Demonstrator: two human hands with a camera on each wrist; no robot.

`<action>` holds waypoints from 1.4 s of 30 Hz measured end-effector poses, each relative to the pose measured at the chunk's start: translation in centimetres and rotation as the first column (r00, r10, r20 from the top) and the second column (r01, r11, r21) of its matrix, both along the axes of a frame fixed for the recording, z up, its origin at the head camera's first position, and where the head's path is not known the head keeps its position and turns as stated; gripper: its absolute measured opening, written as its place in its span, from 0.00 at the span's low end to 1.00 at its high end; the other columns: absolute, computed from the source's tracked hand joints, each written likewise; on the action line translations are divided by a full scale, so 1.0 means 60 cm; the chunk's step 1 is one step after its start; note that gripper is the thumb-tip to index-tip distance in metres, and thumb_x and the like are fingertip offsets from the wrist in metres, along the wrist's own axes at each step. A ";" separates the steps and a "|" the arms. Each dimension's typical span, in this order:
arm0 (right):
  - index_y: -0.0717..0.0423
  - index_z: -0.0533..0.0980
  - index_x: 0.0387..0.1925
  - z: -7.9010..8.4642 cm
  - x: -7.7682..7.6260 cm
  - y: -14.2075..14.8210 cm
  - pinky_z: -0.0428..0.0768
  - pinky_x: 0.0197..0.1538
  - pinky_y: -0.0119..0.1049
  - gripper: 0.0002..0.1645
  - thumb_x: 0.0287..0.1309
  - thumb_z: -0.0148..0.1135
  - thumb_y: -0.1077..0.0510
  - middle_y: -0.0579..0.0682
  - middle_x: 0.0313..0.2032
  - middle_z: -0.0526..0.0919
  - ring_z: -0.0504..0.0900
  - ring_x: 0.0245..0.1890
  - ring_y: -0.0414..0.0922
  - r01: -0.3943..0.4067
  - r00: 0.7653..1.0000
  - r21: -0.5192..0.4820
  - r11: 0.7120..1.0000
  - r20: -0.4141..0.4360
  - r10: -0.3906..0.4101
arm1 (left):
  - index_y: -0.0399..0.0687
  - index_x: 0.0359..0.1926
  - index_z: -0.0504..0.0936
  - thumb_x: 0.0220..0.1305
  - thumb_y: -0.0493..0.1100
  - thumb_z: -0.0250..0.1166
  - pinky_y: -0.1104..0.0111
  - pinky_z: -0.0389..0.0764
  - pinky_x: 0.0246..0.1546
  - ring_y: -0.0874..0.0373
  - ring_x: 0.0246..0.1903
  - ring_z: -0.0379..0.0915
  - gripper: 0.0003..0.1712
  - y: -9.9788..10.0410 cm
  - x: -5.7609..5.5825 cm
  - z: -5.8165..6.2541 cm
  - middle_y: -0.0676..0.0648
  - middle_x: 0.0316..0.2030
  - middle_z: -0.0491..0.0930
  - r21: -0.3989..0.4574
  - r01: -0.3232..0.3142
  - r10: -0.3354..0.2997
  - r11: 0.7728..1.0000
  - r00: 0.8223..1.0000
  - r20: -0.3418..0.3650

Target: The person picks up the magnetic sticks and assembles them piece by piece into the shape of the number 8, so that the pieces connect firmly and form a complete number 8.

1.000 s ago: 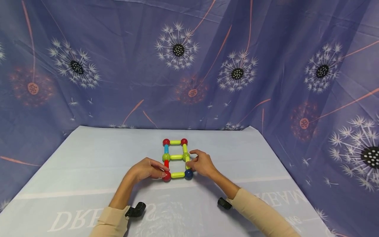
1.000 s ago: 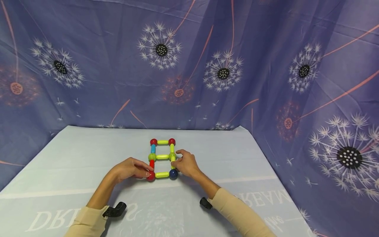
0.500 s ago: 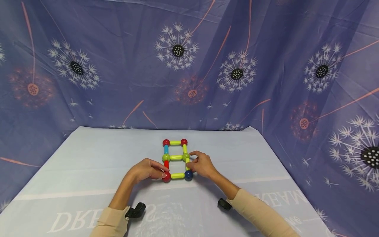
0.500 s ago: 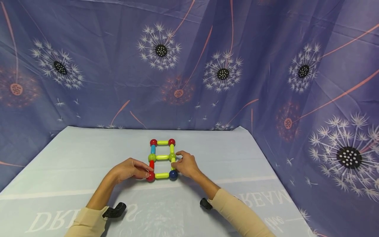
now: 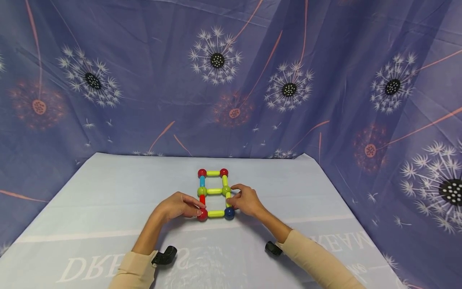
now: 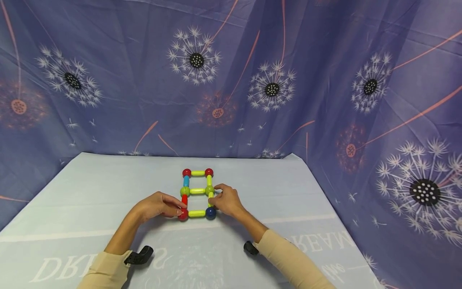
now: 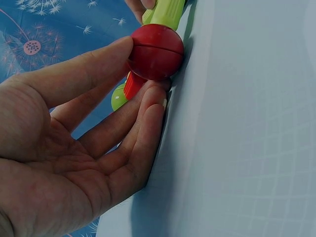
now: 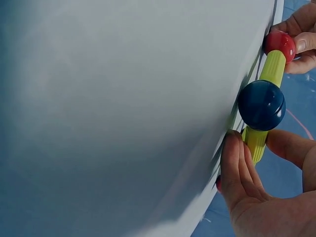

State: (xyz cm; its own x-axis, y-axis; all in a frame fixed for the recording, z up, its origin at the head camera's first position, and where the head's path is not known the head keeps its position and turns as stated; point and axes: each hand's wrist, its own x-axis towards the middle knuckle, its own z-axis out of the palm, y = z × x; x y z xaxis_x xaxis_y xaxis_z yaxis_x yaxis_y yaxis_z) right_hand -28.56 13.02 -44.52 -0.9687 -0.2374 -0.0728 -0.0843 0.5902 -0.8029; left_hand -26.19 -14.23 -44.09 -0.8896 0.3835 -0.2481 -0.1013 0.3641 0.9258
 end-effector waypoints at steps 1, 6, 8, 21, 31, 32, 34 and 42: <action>0.63 0.73 0.65 0.000 0.000 0.000 0.80 0.34 0.33 0.35 0.58 0.72 0.55 0.52 0.35 0.90 0.88 0.28 0.43 -0.001 1.000 0.002 1.000 0.001 0.001 | 0.40 0.48 0.89 0.55 0.38 0.75 0.66 0.77 0.41 0.55 0.42 0.76 0.18 0.000 0.000 0.000 0.43 0.44 0.89 -0.002 0.001 -0.001 1.000 1.000 0.000; 0.63 0.72 0.65 0.000 -0.001 -0.001 0.81 0.34 0.34 0.36 0.58 0.72 0.54 0.51 0.35 0.90 0.88 0.28 0.42 -0.006 1.000 0.018 1.000 0.002 0.006 | 0.40 0.48 0.89 0.56 0.39 0.75 0.66 0.77 0.42 0.55 0.43 0.76 0.18 -0.002 -0.001 0.001 0.43 0.44 0.89 -0.001 0.007 -0.007 1.000 1.000 0.001; 0.63 0.72 0.66 0.000 -0.001 0.000 0.80 0.34 0.34 0.36 0.58 0.72 0.53 0.51 0.35 0.90 0.88 0.28 0.41 -0.005 1.000 0.023 1.000 0.002 0.005 | 0.40 0.48 0.89 0.56 0.39 0.74 0.66 0.77 0.42 0.55 0.43 0.76 0.18 -0.002 -0.001 0.001 0.43 0.44 0.89 0.001 0.009 -0.009 1.000 1.000 0.000; 0.63 0.72 0.65 -0.001 -0.002 0.000 0.80 0.34 0.34 0.37 0.58 0.72 0.52 0.51 0.34 0.90 0.88 0.29 0.43 -0.021 1.000 0.029 0.999 -0.006 0.021 | 0.39 0.49 0.89 0.56 0.39 0.74 0.66 0.78 0.41 0.56 0.42 0.77 0.18 -0.003 -0.002 -0.002 0.42 0.45 0.89 0.010 0.024 -0.024 1.000 1.000 -0.003; 0.64 0.72 0.65 -0.004 -0.004 0.000 0.80 0.33 0.34 0.37 0.58 0.73 0.53 0.51 0.34 0.90 0.87 0.29 0.42 -0.019 1.000 0.021 1.000 0.009 0.019 | 0.39 0.49 0.89 0.56 0.38 0.74 0.66 0.78 0.40 0.57 0.39 0.78 0.18 -0.001 -0.001 -0.001 0.42 0.44 0.89 0.015 0.017 -0.017 1.000 1.000 0.000; 0.64 0.72 0.65 -0.004 -0.004 0.000 0.80 0.34 0.34 0.37 0.58 0.73 0.53 0.51 0.34 0.90 0.87 0.29 0.42 -0.020 1.000 0.018 1.000 0.009 0.020 | 0.39 0.49 0.89 0.56 0.38 0.74 0.66 0.78 0.40 0.57 0.39 0.77 0.18 -0.001 -0.001 -0.001 0.42 0.44 0.89 0.012 0.017 -0.017 1.000 1.000 0.000; 0.64 0.72 0.64 -0.006 -0.004 0.000 0.80 0.34 0.34 0.36 0.57 0.73 0.54 0.51 0.34 0.90 0.88 0.29 0.42 -0.020 1.000 0.014 1.000 0.011 0.019 | 0.39 0.48 0.89 0.56 0.39 0.74 0.66 0.77 0.41 0.57 0.40 0.77 0.18 -0.001 -0.001 -0.002 0.43 0.44 0.89 0.006 0.019 -0.019 1.000 1.000 0.000; 0.63 0.73 0.64 -0.009 -0.003 -0.001 0.80 0.34 0.34 0.36 0.58 0.73 0.53 0.50 0.34 0.90 0.87 0.29 0.42 -0.015 1.000 0.020 1.000 0.011 0.015 | 0.41 0.47 0.89 0.56 0.38 0.74 0.66 0.78 0.42 0.57 0.40 0.78 0.16 -0.006 -0.003 -0.006 0.45 0.43 0.89 0.004 0.019 -0.019 1.000 1.000 0.012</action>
